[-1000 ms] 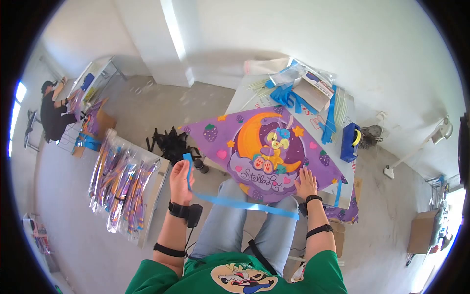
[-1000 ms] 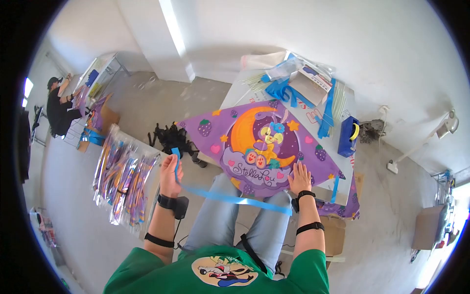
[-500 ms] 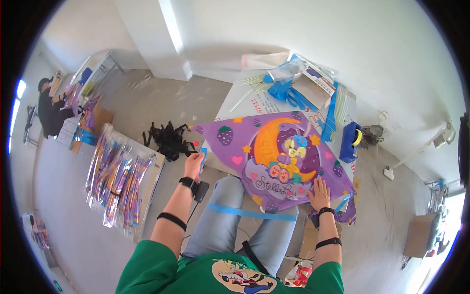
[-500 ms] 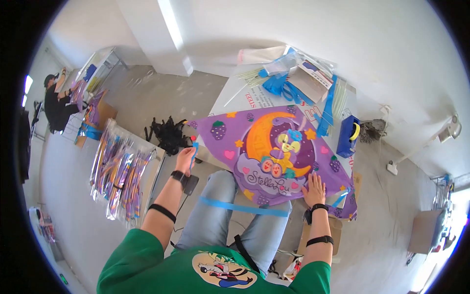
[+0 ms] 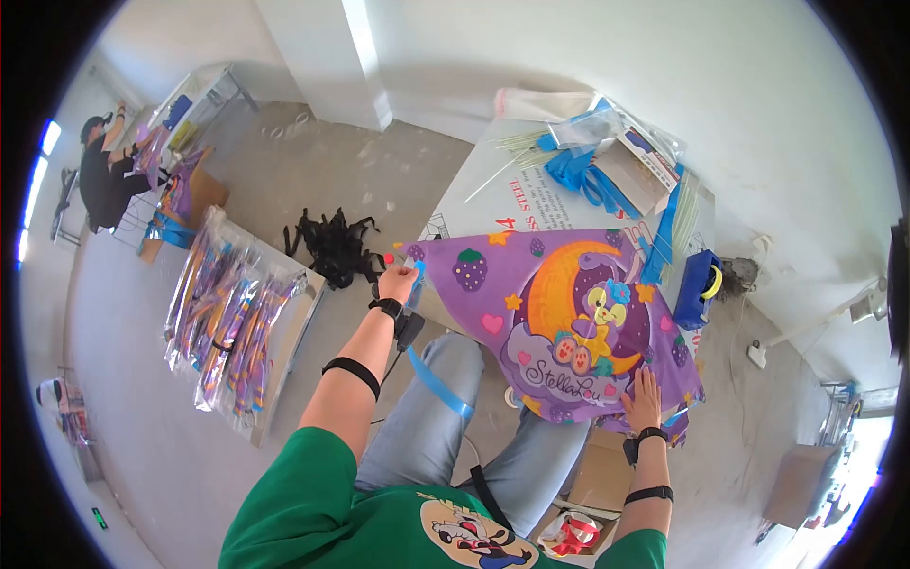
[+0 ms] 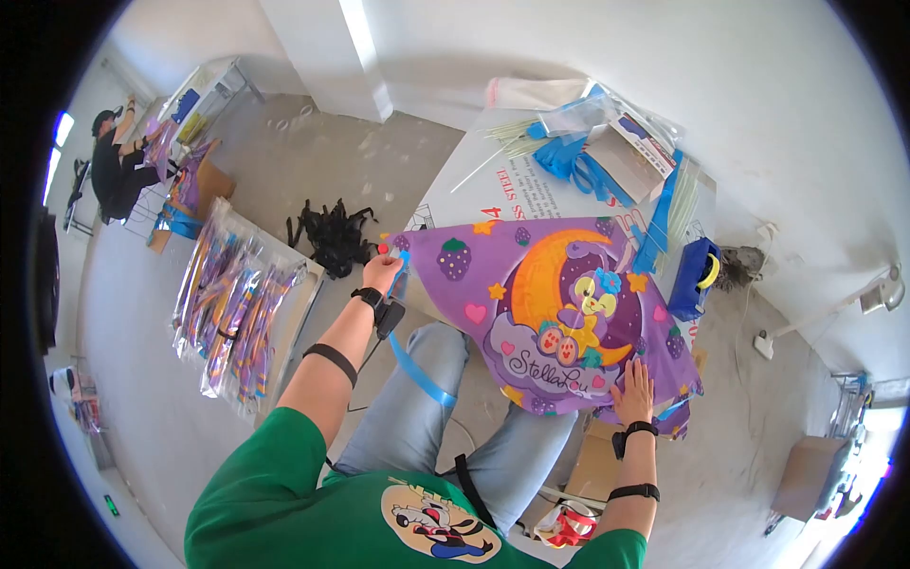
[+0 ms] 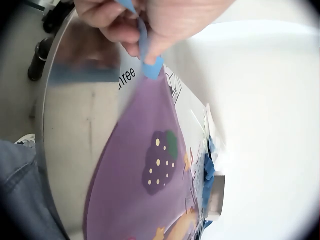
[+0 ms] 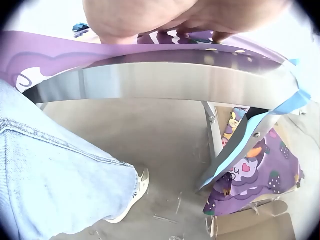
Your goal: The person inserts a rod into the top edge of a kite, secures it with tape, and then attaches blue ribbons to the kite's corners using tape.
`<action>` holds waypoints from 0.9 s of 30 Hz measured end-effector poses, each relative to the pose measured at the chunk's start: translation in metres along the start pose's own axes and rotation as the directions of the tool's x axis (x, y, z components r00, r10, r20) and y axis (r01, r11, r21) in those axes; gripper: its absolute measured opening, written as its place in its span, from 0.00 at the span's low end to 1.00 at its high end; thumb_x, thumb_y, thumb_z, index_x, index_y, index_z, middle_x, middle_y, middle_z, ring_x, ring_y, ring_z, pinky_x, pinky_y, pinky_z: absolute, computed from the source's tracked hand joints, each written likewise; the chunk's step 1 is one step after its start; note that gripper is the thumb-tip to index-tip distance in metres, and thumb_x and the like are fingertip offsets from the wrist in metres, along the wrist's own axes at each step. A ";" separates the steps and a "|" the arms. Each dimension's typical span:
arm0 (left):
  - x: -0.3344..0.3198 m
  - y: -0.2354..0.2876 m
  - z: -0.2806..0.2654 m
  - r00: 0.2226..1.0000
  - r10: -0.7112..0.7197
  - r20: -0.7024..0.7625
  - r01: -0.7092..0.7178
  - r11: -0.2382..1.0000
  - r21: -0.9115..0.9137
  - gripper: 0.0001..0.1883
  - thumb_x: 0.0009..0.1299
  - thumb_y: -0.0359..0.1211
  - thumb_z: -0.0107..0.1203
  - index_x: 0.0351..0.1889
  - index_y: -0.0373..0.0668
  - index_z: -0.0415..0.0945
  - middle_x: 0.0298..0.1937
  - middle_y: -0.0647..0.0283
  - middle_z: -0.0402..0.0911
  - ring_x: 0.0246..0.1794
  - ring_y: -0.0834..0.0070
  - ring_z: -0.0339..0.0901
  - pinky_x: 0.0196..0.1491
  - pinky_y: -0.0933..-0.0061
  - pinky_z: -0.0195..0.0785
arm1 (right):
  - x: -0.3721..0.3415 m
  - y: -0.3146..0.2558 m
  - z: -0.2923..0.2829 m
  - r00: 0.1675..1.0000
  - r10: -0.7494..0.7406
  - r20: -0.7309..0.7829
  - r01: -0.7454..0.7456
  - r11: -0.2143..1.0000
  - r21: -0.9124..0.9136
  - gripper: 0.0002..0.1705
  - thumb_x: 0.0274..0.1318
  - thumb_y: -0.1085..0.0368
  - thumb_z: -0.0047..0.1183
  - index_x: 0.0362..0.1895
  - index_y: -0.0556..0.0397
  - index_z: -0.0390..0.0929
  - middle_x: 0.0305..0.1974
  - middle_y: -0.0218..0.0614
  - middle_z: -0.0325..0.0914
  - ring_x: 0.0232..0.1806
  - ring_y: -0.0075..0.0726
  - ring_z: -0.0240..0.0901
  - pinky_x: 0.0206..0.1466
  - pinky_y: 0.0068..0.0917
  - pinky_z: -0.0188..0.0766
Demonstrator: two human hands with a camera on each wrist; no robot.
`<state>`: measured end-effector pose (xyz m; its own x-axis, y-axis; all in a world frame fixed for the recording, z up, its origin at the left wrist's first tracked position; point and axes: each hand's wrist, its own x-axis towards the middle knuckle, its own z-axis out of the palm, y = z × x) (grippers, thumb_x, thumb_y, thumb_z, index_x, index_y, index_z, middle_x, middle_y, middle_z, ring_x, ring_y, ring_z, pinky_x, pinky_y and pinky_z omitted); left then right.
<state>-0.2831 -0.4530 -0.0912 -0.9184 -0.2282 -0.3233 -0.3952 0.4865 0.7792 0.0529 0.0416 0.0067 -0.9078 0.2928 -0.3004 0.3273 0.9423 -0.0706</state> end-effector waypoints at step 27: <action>0.026 -0.008 -0.010 0.941 0.335 0.046 -0.330 0.879 0.345 0.18 0.56 0.45 0.63 0.25 0.38 0.75 0.22 0.57 0.79 0.24 0.64 0.79 0.30 0.64 0.71 | 0.065 0.071 -0.043 0.801 0.350 -0.486 -0.142 0.899 0.414 0.14 0.52 0.63 0.54 0.44 0.52 0.77 0.41 0.42 0.77 0.46 0.49 0.72 0.50 0.39 0.68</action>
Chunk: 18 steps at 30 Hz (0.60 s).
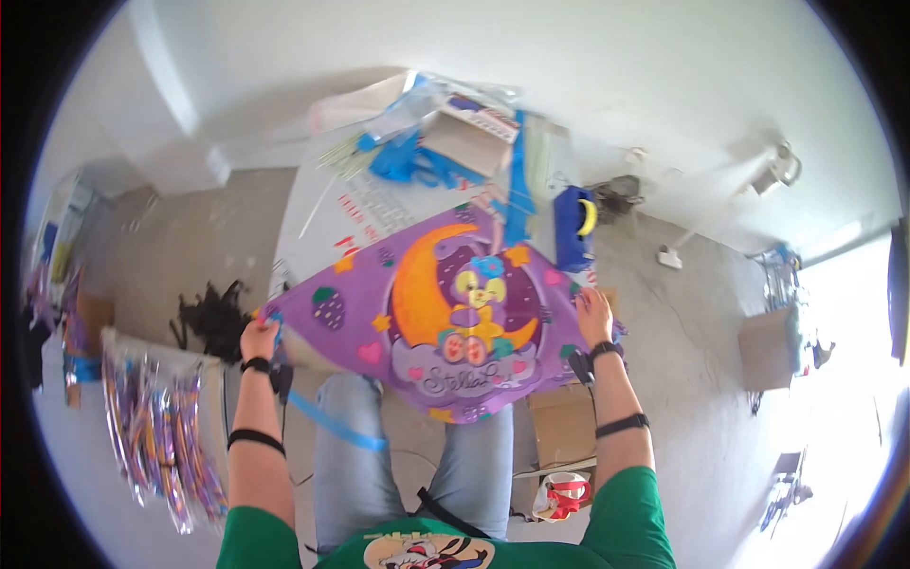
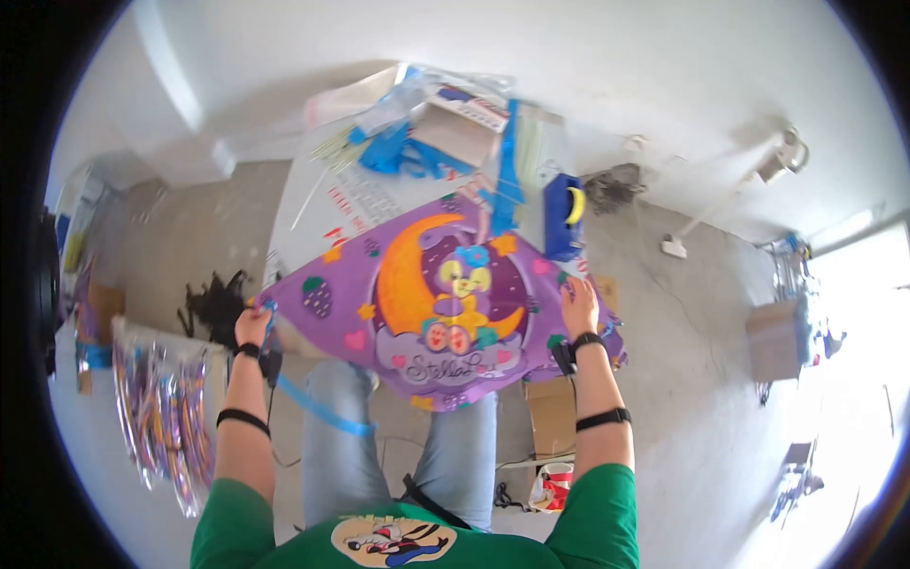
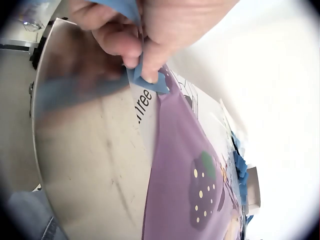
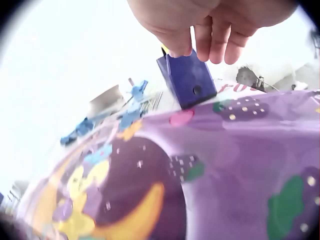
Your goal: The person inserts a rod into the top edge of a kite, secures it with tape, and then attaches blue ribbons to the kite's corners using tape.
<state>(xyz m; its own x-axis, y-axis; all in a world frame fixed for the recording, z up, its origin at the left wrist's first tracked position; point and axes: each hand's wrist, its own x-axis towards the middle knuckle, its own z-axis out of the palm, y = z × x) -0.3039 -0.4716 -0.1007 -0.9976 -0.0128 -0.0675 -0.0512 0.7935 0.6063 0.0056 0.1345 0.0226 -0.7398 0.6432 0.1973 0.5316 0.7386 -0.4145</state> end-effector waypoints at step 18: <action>-0.008 0.027 -0.013 0.968 -0.217 0.129 0.236 0.958 -0.161 0.16 0.62 0.37 0.62 0.24 0.37 0.68 0.20 0.62 0.74 0.15 0.71 0.78 0.19 0.72 0.70 | 0.115 0.032 0.015 0.840 0.510 0.187 -0.517 0.645 0.563 0.11 0.52 0.61 0.59 0.36 0.54 0.81 0.26 0.32 0.80 0.15 0.23 0.64 0.16 0.23 0.60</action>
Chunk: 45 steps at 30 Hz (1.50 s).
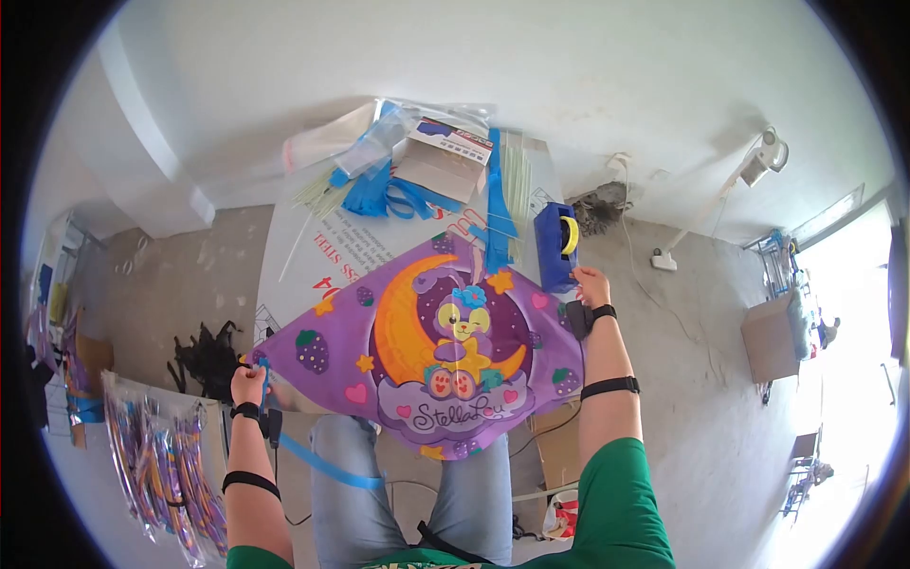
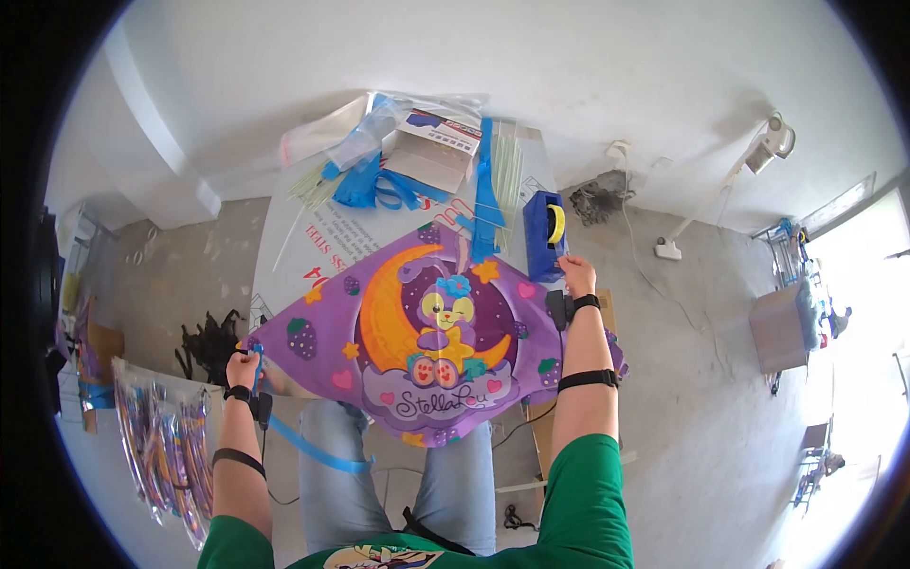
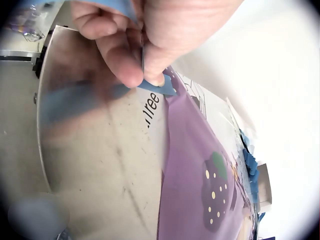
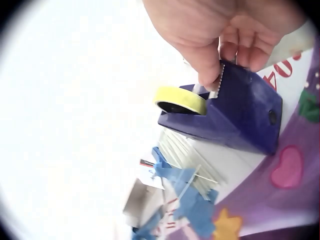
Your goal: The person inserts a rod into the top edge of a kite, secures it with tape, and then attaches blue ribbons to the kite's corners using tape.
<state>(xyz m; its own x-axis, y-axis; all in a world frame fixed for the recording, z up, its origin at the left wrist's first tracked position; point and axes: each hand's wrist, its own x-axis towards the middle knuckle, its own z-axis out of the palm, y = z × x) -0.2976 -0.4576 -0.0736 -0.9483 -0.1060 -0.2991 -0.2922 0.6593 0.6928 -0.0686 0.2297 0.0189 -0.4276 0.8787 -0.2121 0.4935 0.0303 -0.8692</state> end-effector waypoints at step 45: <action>-0.028 0.036 -0.002 0.994 -0.111 -0.021 0.112 0.990 0.090 0.16 0.61 0.43 0.61 0.28 0.41 0.70 0.22 0.63 0.80 0.20 0.72 0.81 0.31 0.70 0.70 | 0.035 0.141 -0.011 0.974 -0.225 -0.024 0.218 0.961 -0.173 0.07 0.55 0.67 0.53 0.29 0.59 0.76 0.23 0.30 0.74 0.25 0.23 0.69 0.27 0.21 0.67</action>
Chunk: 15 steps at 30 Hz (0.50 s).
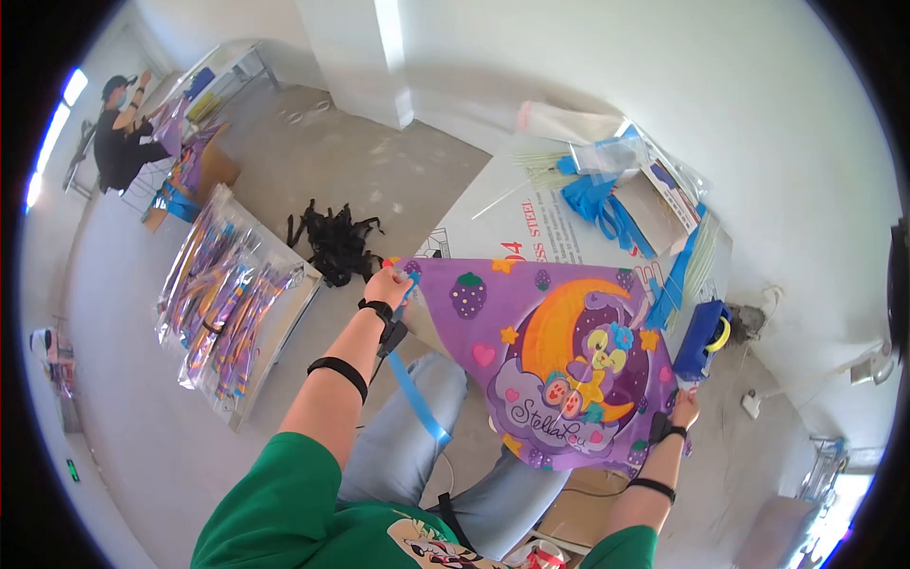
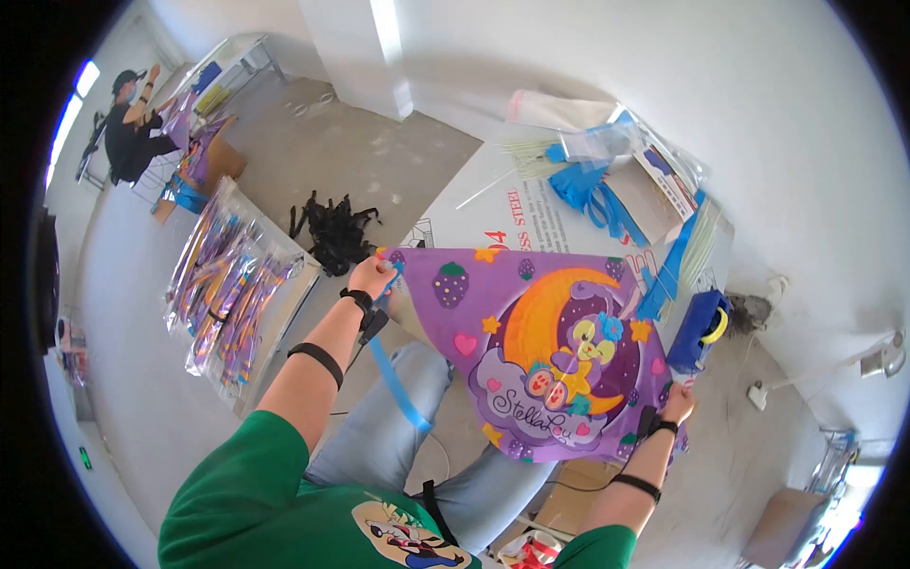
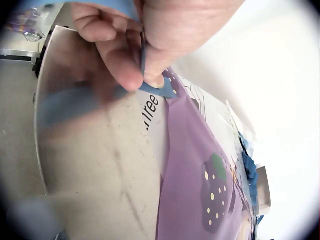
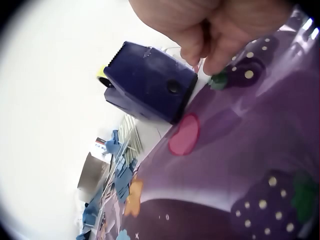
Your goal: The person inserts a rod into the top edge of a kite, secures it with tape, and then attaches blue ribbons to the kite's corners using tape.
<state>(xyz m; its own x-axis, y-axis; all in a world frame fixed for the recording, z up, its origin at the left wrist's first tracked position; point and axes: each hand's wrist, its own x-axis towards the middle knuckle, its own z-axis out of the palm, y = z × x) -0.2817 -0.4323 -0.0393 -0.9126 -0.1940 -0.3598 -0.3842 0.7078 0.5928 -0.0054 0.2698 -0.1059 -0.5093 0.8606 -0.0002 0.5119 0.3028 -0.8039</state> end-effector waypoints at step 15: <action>-0.007 -0.017 -0.001 0.979 0.156 -0.131 -0.160 0.987 -0.019 0.16 0.58 0.42 0.65 0.28 0.41 0.72 0.26 0.58 0.79 0.31 0.61 0.78 0.34 0.63 0.68 | -0.180 -0.209 0.018 0.915 -0.029 0.403 -0.088 0.959 0.268 0.06 0.60 0.71 0.48 0.39 0.57 0.77 0.27 0.27 0.73 0.27 0.19 0.69 0.31 0.17 0.67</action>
<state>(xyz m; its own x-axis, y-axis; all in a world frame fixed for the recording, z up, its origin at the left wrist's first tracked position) -0.2687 -0.4436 -0.0458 -0.9717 -0.1688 -0.1653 -0.2361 0.7165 0.6564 -0.0337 0.0444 0.0512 -0.7592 0.6138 -0.2164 0.3505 0.1054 -0.9306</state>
